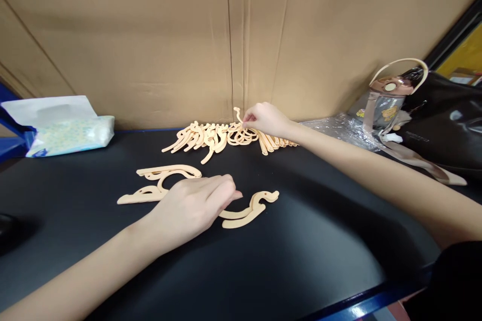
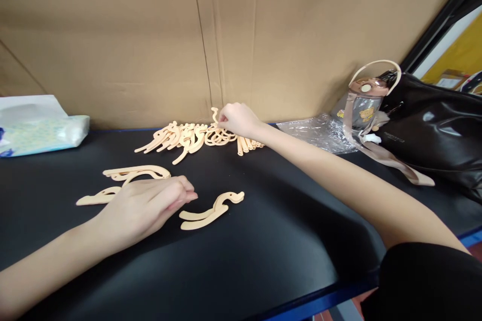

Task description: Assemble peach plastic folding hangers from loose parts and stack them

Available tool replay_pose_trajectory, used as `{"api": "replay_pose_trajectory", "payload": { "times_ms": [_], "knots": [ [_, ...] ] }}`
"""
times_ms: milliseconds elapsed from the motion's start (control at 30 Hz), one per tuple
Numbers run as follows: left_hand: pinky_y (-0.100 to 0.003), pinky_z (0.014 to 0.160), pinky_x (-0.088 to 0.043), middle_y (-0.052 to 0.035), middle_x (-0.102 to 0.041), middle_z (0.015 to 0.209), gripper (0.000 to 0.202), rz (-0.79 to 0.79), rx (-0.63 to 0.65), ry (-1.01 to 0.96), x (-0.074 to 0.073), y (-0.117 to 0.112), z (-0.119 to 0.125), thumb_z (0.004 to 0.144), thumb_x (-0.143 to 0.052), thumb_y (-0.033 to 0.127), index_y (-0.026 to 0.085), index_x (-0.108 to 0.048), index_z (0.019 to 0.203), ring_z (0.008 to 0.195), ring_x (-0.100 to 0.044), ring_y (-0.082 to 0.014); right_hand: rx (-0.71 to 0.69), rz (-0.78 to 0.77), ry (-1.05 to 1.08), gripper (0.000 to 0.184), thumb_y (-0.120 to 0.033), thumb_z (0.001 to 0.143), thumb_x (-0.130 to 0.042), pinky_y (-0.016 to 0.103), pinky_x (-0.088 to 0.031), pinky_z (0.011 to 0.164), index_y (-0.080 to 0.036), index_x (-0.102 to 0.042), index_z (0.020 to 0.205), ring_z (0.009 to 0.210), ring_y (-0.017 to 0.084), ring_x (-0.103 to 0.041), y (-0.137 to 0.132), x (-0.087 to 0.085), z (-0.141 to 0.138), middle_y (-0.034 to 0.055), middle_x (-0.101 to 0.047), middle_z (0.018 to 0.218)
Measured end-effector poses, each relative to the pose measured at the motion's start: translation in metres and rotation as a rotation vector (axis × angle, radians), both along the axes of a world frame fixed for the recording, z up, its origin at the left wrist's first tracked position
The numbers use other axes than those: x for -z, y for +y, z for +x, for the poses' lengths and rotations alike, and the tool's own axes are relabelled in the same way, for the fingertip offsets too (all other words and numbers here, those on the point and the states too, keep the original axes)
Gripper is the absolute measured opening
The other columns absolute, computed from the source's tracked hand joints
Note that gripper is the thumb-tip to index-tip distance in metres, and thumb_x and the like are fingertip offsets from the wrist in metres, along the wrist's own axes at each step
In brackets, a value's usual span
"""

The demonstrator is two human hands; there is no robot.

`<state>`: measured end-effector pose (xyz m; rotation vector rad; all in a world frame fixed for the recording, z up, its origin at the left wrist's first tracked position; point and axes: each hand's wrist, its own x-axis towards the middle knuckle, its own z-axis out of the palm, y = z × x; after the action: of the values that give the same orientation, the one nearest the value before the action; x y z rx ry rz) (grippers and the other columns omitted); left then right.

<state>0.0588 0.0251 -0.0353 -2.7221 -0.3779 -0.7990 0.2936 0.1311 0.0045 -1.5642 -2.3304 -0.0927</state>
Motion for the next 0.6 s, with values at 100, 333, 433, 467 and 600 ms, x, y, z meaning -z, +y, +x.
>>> {"api": "replay_pose_trajectory", "payload": {
  "times_ms": [100,333,433,467,600],
  "knots": [
    [-0.025,0.045,-0.031,0.0054,-0.05,0.057,0.033,0.039,-0.008,0.019,-0.004,0.0,0.0,0.104,-0.039,0.029,0.02,-0.042,0.072,0.044,-0.047,-0.0093,-0.059,0.032,0.035,0.016,-0.023,0.089,-0.064,0.027,-0.04,0.067,-0.013,-0.075,0.092,0.076,0.017,-0.064,-0.026,-0.007,0.005,0.0058,-0.073,0.084],
    [-0.024,0.043,-0.03,0.0063,-0.049,0.056,0.032,0.065,-0.076,0.005,0.001,-0.001,0.002,0.105,-0.031,0.026,0.02,-0.043,0.076,0.041,-0.044,-0.0087,-0.366,0.087,-0.174,0.017,-0.02,0.094,-0.06,0.033,-0.035,0.08,-0.013,-0.072,0.082,0.075,0.018,-0.058,-0.126,0.009,0.004,0.0029,-0.068,0.076],
    [-0.023,0.043,-0.032,0.004,-0.056,0.064,0.027,0.031,-0.069,-0.007,0.004,-0.002,0.001,0.105,-0.031,0.024,0.021,-0.04,0.08,0.043,-0.046,-0.0086,-0.427,0.175,-0.252,0.026,-0.02,0.096,-0.054,0.033,-0.033,0.077,-0.013,-0.068,0.076,0.072,0.018,-0.053,-0.149,0.019,0.002,0.0025,-0.064,0.071],
    [-0.023,0.042,-0.032,0.0033,-0.057,0.067,0.025,0.028,-0.071,-0.013,0.005,-0.002,0.001,0.105,-0.031,0.024,0.021,-0.039,0.081,0.044,-0.046,-0.0087,-0.437,0.187,-0.261,0.027,-0.02,0.097,-0.053,0.033,-0.032,0.077,-0.013,-0.067,0.075,0.072,0.018,-0.052,-0.153,0.021,0.001,0.0023,-0.063,0.071],
    [-0.022,0.042,-0.034,0.0011,-0.062,0.077,0.02,0.037,-0.093,-0.043,0.004,-0.002,0.002,0.104,-0.034,0.025,0.019,-0.043,0.089,0.047,-0.049,-0.0089,-0.465,0.132,-0.271,0.025,-0.02,0.097,-0.052,0.033,-0.032,0.078,-0.014,-0.069,0.08,0.073,0.017,-0.053,-0.155,0.024,-0.001,0.0019,-0.064,0.075]
  ]
}}
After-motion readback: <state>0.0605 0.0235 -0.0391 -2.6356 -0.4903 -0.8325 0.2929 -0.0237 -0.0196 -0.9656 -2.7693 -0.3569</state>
